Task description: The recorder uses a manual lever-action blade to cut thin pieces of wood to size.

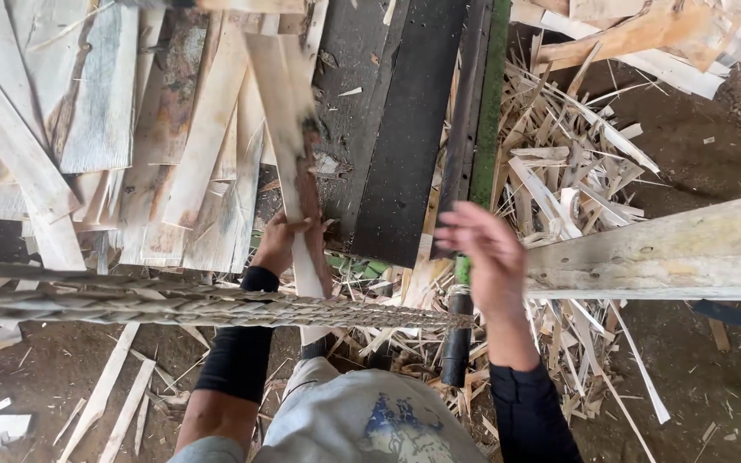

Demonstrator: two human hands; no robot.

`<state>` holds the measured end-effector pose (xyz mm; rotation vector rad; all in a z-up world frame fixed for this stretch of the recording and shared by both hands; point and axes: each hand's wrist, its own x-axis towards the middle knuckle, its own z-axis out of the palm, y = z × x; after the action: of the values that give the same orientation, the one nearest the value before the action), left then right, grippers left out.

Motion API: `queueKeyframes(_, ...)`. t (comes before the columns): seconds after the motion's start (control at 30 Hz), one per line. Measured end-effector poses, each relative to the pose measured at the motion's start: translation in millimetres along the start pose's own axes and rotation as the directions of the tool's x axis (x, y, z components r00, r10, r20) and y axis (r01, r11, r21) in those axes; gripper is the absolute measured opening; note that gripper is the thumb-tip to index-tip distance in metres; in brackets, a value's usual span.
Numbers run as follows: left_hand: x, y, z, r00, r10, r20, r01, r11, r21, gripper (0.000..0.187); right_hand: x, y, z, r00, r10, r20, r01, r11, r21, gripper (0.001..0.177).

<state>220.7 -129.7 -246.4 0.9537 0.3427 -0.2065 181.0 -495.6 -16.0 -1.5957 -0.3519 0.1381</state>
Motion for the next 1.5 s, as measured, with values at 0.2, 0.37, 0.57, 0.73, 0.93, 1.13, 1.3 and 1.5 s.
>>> queueKeyframes(0.2,-2,-47,-82,0.692,0.33,0.641,-0.636,-0.139,0.759,0.032,-68,141,-47,0.651,0.104,-0.752,-0.008,0.991,0.13,0.02)
queueKeyframes(0.37,-42,-81,-130,0.971,0.107,0.212,-0.238,0.427,0.872,0.027,-150,292,-18,0.887,0.352,0.299,-0.454,0.542,0.708,0.09)
queueKeyframes(0.57,-130,-90,-165,0.969,-0.009,0.248,-0.242,0.177,0.954,0.03,-126,284,116,0.446,0.895,-0.028,-0.894,0.443,-0.064,0.046)
queueKeyframes(0.73,-216,-7,-76,0.961,-0.256,0.104,0.099,0.669,0.736,0.027,-38,199,149,0.869,0.493,0.029,-0.437,0.74,0.512,0.076)
queueKeyframes(0.93,-220,-9,-102,0.953,-0.3,0.034,0.228,0.79,0.569,0.027,-8,153,164,0.948,0.31,-0.079,-0.196,0.758,0.622,0.069)
queueKeyframes(1.13,-197,38,-26,0.916,-0.291,0.277,0.171,0.907,0.386,0.048,-6,178,161,0.955,0.169,-0.245,0.007,0.809,0.587,0.032)
queueKeyframes(1.3,-156,76,16,0.961,0.134,0.244,-0.278,0.487,0.828,0.032,-34,151,157,0.971,0.169,-0.171,-0.098,0.927,0.362,0.018)
queueKeyframes(1.5,-131,86,32,0.702,0.398,0.591,-0.624,-0.056,0.779,0.045,-49,182,150,0.95,-0.304,0.077,0.252,0.593,-0.765,0.028)
